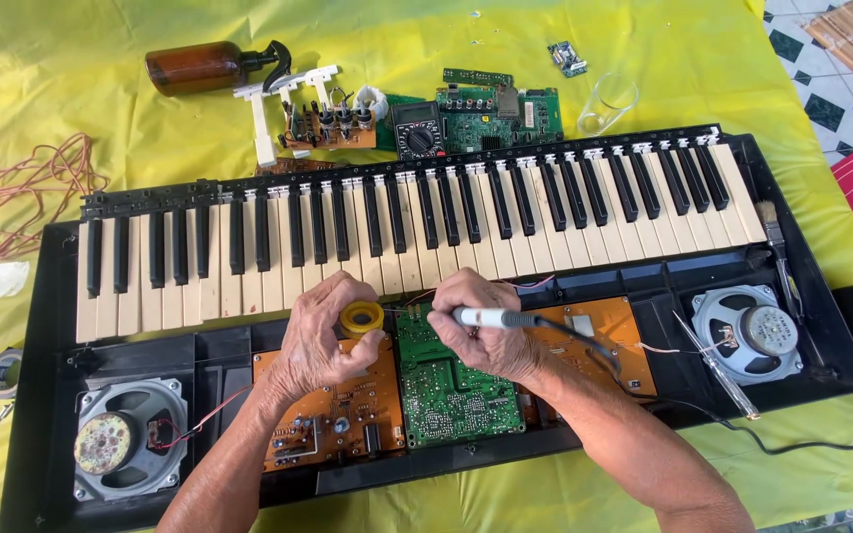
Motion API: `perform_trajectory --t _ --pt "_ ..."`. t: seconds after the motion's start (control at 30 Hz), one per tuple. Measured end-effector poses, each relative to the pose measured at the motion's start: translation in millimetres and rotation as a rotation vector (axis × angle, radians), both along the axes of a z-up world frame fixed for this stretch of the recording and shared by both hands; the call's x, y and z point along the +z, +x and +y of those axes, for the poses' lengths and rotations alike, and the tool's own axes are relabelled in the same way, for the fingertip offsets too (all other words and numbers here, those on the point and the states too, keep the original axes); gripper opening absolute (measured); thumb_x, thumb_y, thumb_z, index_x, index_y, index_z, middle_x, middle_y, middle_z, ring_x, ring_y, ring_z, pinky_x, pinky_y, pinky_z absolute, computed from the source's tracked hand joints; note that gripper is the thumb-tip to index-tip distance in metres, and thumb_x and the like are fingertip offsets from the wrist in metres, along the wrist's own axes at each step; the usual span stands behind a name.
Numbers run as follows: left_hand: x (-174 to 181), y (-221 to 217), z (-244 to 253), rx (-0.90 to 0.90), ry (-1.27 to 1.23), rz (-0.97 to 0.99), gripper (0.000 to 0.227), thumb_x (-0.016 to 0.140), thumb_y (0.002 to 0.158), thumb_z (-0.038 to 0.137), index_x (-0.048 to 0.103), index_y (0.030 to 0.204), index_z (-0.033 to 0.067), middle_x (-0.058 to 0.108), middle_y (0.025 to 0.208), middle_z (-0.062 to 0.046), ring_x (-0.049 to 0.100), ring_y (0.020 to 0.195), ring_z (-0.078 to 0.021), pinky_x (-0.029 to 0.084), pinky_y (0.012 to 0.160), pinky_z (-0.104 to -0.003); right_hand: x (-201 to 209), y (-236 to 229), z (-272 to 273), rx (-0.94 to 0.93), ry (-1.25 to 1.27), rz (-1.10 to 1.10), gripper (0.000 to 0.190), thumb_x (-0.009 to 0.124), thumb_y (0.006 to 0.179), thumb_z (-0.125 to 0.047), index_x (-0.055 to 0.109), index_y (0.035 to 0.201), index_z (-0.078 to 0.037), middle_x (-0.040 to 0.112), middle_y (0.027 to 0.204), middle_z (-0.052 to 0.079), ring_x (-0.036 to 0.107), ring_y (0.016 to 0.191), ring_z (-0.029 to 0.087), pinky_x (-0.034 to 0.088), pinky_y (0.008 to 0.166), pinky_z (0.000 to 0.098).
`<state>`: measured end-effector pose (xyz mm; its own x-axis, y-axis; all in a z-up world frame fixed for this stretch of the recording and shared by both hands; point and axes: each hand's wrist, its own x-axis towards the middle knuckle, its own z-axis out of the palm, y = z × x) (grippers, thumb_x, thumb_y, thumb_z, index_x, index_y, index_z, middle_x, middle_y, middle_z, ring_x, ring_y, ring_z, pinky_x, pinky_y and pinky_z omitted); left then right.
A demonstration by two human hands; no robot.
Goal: The person uses a soldering iron and solder wire to work on a green circuit board inside a disassembled electronic keyboard. They apply solder to various points on the board while holding the solder wire in their other hand.
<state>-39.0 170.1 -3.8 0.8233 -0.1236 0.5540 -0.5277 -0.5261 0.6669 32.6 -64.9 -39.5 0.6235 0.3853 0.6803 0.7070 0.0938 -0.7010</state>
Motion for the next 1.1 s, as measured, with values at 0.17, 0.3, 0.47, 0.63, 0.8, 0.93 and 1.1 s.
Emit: perform_trajectory --t 0.17,0.3,0.47,0.63,0.8,0.93,1.1 --pt "-31.4 6.5 25.5 0.024 -0.11 0.055 0.037 0.071 0.081 0.041 0.07 0.1 0.0086 0.064 0.074 -0.011 0.066 0.061 -0.0256 0.057 0.059 -0.037 30.2 -0.2 -3.5 0.028 -0.051 -0.069 0.025 0.075 0.092 -0.017 0.059 0.072 -0.013 0.06 0.071 0.004 0.06 0.055 0.02 0.052 0.051 0.0276" --pt "-1.6 5.9 39.4 0.103 -0.251 0.072 0.041 0.073 0.083 0.038 0.069 0.111 0.0078 0.063 0.079 -0.01 0.062 0.067 -0.0184 0.055 0.063 -0.033 24.9 4.4 -2.4 0.017 -0.024 -0.028 0.029 0.075 0.092 -0.016 0.056 0.071 -0.012 0.056 0.068 0.004 0.059 0.055 0.02 0.05 0.051 0.0286" --pt "30.7 18.5 40.9 -0.078 -0.345 0.295 0.044 0.08 0.079 0.024 0.07 0.114 -0.0013 0.064 0.088 -0.014 0.065 0.079 -0.0208 0.059 0.075 -0.036 36.3 -1.2 -0.4 0.033 -0.014 0.013 0.028 0.071 0.094 -0.013 0.055 0.07 -0.011 0.054 0.066 0.005 0.058 0.053 0.021 0.05 0.05 0.0296" --pt "29.3 19.1 40.7 -0.266 -0.176 0.447 0.048 0.083 0.078 0.024 0.072 0.113 -0.007 0.065 0.093 -0.021 0.07 0.086 -0.0337 0.064 0.081 -0.044 42.4 -1.2 -0.8 0.032 -0.008 -0.024 0.028 0.068 0.096 -0.015 0.056 0.071 -0.011 0.055 0.067 0.006 0.058 0.053 0.024 0.049 0.049 0.0301" --pt "46.7 14.7 34.6 -0.37 -0.064 0.545 0.053 0.093 0.068 0.022 0.072 0.108 -0.0056 0.071 0.093 -0.024 0.075 0.09 -0.0402 0.066 0.08 -0.046 38.9 0.1 -3.8 0.031 0.023 -0.036 0.028 0.067 0.097 -0.015 0.057 0.071 -0.012 0.055 0.067 0.006 0.057 0.052 0.023 0.049 0.049 0.0297" --pt "38.2 10.9 35.0 -0.293 0.02 0.608 0.053 0.1 0.061 0.03 0.075 0.101 0.0049 0.07 0.089 -0.009 0.072 0.078 -0.0217 0.062 0.067 -0.031 36.0 0.5 -3.2 0.03 0.07 -0.051 0.029 0.067 0.098 -0.018 0.058 0.071 -0.012 0.054 0.067 0.004 0.055 0.051 0.021 0.048 0.05 0.0269" --pt "34.6 9.1 30.2 -0.26 0.04 0.676 0.058 0.104 0.056 0.029 0.075 0.1 0.0034 0.069 0.086 -0.012 0.071 0.076 -0.0233 0.062 0.064 -0.03 36.7 -1.8 -1.0 0.036 0.092 -0.042 0.03 0.069 0.096 -0.016 0.058 0.069 -0.011 0.056 0.066 0.006 0.056 0.051 0.021 0.049 0.049 0.0277"
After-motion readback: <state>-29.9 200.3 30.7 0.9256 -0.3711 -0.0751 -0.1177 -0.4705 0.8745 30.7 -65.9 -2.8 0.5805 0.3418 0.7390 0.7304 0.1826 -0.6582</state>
